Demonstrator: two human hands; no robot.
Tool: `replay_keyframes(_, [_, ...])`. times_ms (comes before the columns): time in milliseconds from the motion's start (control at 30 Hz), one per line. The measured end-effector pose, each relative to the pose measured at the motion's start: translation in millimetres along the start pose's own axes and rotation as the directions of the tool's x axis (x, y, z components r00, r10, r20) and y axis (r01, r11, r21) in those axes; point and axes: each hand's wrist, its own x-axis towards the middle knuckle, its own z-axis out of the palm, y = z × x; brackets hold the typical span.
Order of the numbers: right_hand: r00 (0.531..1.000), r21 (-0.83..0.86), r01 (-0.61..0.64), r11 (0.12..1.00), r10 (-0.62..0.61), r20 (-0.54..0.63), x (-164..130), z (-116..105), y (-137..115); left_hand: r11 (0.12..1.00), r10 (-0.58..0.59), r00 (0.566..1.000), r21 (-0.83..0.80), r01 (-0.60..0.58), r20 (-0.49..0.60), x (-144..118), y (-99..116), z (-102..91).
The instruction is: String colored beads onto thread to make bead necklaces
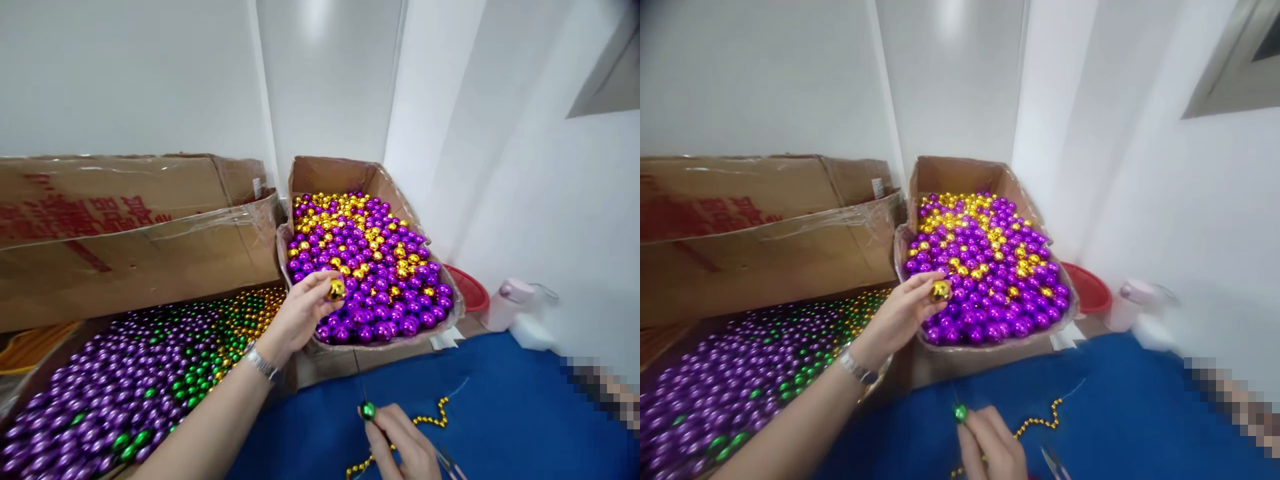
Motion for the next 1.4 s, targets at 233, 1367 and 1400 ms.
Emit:
replay_keyframes(233, [0.928, -0.002, 0.043, 0.999, -0.039, 0.372, -5.1, 7.9, -10.5, 0.729, -0.446, 0.879, -0.639, 0.246, -0.170, -109.7, -10.6, -36.2])
replay_keyframes(1367, [0.893, -0.112, 0.167, 0.980, -0.102, 0.439, -30.4, 49.8, -3.0, 0.881, -0.346, 0.875, -0.438, 0.179, -0.339, -186.5, -22.8, -39.2])
replay_keyframes(1400, [0.896, -0.134, 0.192, 0.972, -0.118, 0.428, -32.1, 49.9, -0.4, 0.886, -0.348, 0.867, -0.426, 0.181, -0.356, -187.3, -23.2, -38.2])
